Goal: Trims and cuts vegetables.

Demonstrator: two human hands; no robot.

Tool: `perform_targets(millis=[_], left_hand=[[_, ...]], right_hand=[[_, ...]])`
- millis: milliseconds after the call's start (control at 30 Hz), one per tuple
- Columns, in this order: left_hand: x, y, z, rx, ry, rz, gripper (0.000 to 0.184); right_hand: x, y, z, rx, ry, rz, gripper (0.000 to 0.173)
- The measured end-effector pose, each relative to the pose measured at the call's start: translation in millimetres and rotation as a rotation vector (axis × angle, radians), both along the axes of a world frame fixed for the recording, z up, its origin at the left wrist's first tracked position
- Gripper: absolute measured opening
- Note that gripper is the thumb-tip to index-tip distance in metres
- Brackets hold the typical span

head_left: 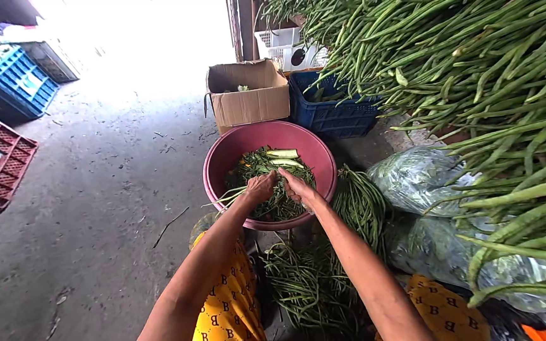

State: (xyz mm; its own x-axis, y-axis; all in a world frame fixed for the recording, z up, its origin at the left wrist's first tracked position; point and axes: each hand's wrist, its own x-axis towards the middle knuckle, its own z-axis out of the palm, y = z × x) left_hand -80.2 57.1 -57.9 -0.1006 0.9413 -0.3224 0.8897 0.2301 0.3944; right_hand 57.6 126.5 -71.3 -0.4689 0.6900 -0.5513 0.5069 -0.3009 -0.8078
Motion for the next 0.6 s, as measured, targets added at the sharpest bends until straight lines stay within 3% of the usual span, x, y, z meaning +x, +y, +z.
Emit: perform_targets(millis=[100, 200, 333, 467, 600], left_hand=[[-7, 2, -6, 0.097, -0.258, 0.05, 0.039], [-14, -1, -6, 0.199, -0.572, 0.068, 0.041], [-11, -2, -5, 0.255, -0.859, 0.064, 0.039], [-9, -3, -8, 0.32, -0.963, 0.001, 0.047], [-11, -5, -5, 0.293, -0.97, -0.024, 0.062]], right_hand=[[4, 9, 5, -0.094, 0.139, -0.067, 0.06], [5, 14, 13, -0.027, 0.237, -0.102, 0.07], [1, 13, 14, 0.192, 0.329, 0.03, 0.037], [-2, 9, 24, 0.465, 0.284, 0.185, 0.028], [-2, 10, 25, 0.425, 0.339, 0.213, 0.016]])
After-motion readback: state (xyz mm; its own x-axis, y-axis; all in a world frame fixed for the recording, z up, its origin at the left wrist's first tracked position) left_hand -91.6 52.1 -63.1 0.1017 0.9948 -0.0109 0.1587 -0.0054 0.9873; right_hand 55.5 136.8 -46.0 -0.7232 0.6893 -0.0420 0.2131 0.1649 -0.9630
